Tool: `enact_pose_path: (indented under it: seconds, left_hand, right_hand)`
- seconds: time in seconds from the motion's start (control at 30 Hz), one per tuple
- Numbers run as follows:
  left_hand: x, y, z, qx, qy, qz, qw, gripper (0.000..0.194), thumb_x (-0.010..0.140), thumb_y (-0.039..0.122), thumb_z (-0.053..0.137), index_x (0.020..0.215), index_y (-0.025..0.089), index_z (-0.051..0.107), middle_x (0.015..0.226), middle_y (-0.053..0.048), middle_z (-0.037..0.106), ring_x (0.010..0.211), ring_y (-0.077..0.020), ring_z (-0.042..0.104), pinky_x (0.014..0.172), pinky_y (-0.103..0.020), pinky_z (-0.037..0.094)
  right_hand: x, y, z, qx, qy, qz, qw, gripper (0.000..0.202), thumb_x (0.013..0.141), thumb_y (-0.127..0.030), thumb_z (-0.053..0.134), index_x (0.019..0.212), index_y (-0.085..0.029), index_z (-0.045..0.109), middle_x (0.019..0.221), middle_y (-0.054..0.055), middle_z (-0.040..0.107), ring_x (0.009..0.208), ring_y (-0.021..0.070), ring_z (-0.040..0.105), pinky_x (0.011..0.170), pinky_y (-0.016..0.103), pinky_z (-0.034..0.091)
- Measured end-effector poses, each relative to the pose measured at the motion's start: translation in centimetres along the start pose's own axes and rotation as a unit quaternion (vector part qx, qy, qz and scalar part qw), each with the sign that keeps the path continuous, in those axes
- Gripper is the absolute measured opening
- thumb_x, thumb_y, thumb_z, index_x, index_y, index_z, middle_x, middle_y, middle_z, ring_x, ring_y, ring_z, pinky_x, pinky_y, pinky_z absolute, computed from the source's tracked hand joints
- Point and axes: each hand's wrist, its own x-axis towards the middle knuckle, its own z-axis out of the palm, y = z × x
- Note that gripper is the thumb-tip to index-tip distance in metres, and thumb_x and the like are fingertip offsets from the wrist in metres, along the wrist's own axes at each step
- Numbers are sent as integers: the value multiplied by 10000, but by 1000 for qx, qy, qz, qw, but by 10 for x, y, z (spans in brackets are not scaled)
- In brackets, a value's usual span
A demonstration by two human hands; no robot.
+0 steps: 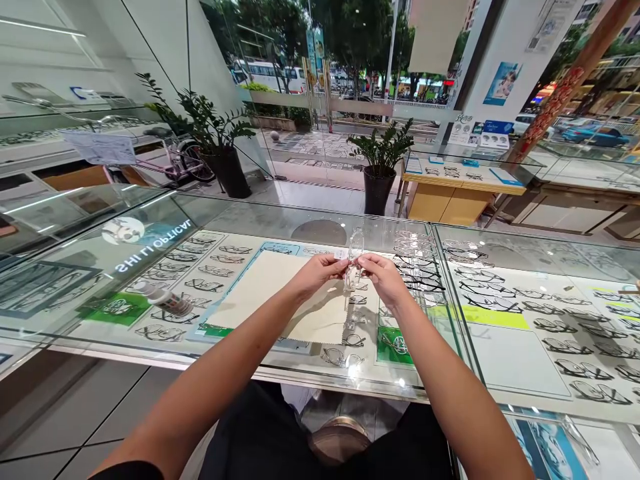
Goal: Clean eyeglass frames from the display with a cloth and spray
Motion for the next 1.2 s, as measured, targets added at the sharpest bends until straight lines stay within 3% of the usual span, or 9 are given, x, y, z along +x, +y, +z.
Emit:
enact_pose_path:
  seconds: [0.3,0.57,0.73,0.87,1.0,1.1,1.2]
  left_hand:
    - [-1,17,-13,-49,27,-15,998,445,702,508,950,852,154,727,818,-23,657,753,-135,618,750,-279,458]
    - [3,27,-43,-54,37,-13,998,317,746,365,901,745,159,661,679,20,516,623,-91,496,642,-242,416]
    - [1,30,-43,-206,15,-28,978,304,773,375,867,949,159,745,747,-2,589,668,-107,551,686,-251,485]
    - [4,27,-39,-289,45,-18,956,397,806,456,727,1073,165,759,891,-64,685,760,-149,631,703,-277,513]
    - [7,17,-27,-160,77,-25,984,359,783,398,771,1043,150,784,922,-59,693,757,-133,609,693,-260,482]
    - [4,11,-13,-46,37,-6,998,396,791,420,847,1078,150,814,944,-61,700,800,-133,607,731,-254,465]
    - [-1,10,-4,5,6,6,1000,459,808,505,871,1109,162,829,957,-69,708,854,-149,612,783,-267,467]
  right_hand:
    - [3,-16,-18,12,-68,49,996,371,677,-461,976,779,-200,734,907,53,715,761,153,586,582,267,392]
    - [0,-26,-30,-68,-136,26,988,330,748,-465,873,708,-205,673,814,46,666,818,205,619,763,348,489]
    - [-2,-26,-25,-37,-108,27,993,334,748,-493,885,790,-231,681,928,50,724,881,214,661,810,361,530]
    - [-1,-30,-23,5,-48,-5,999,350,781,-516,878,860,-265,648,1051,38,742,996,223,683,873,376,555]
    - [0,-30,-21,12,-35,-11,999,373,776,-517,904,874,-268,645,1118,33,760,1043,221,683,908,379,556]
    - [-1,-23,-15,15,-47,0,999,402,730,-523,946,841,-261,662,1119,29,766,1039,210,677,899,349,551]
    - [-2,-15,-8,11,-49,10,999,406,714,-534,961,851,-261,693,1077,31,764,1030,209,673,879,334,550]
